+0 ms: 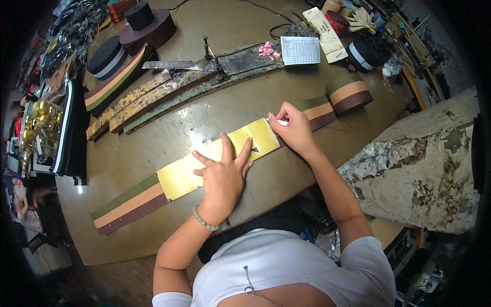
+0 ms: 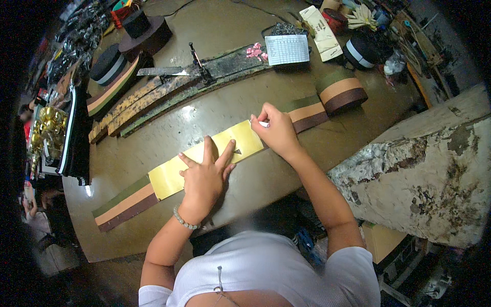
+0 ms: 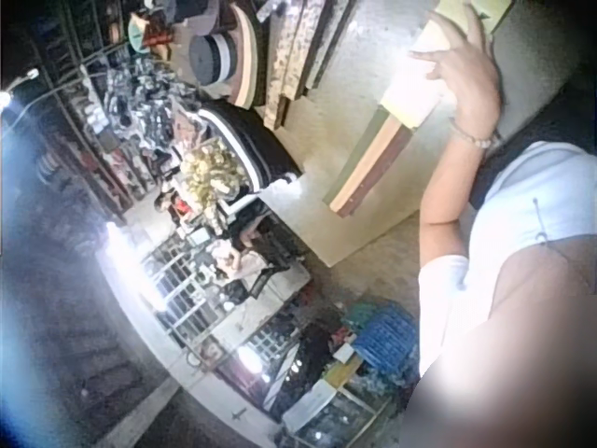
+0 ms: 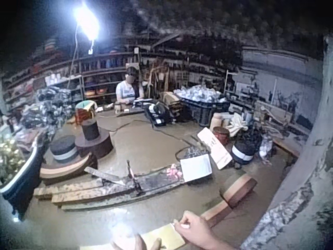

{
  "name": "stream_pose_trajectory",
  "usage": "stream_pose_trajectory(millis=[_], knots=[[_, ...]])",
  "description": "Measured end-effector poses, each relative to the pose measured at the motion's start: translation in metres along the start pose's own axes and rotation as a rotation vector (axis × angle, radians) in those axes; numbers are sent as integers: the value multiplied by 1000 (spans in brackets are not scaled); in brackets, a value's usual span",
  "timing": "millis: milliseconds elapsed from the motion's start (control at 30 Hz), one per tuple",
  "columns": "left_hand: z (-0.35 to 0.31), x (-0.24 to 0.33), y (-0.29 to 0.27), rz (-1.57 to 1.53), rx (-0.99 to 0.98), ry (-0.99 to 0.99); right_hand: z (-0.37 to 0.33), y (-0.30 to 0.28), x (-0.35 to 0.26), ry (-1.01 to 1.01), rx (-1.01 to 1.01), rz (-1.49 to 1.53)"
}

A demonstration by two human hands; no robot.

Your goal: The person measures and marks a multi-colored fabric strip using a paper template and a white marker, then wraps the strip around a hat base to form a band. They handle a blue ribbon and other materials on the table while working.

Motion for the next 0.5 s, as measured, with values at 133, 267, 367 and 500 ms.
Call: stream_pose_trajectory(millis=[133, 267, 367, 500], knots=[[1, 1, 2, -10, -8, 6, -7, -5, -20, -112, 21, -64], [-1, 2, 6, -19, 9, -2, -39, -19, -30, -127, -101, -233], [-4, 4, 11, -23, 23, -2, -62, -45, -20, -14, -16, -12], [-3, 4, 1, -19, 114, 116, -73, -69, 5, 123, 288, 562]])
Point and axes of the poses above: each hand's wrist, its own z-axis towards the middle knuckle, its own y-axis out of the palm, x = y × z, the point moved 7 cm from there along z, towards the middle knuckle, and after that the axes turned 5 degrees about -z, right-handed, at the moved point
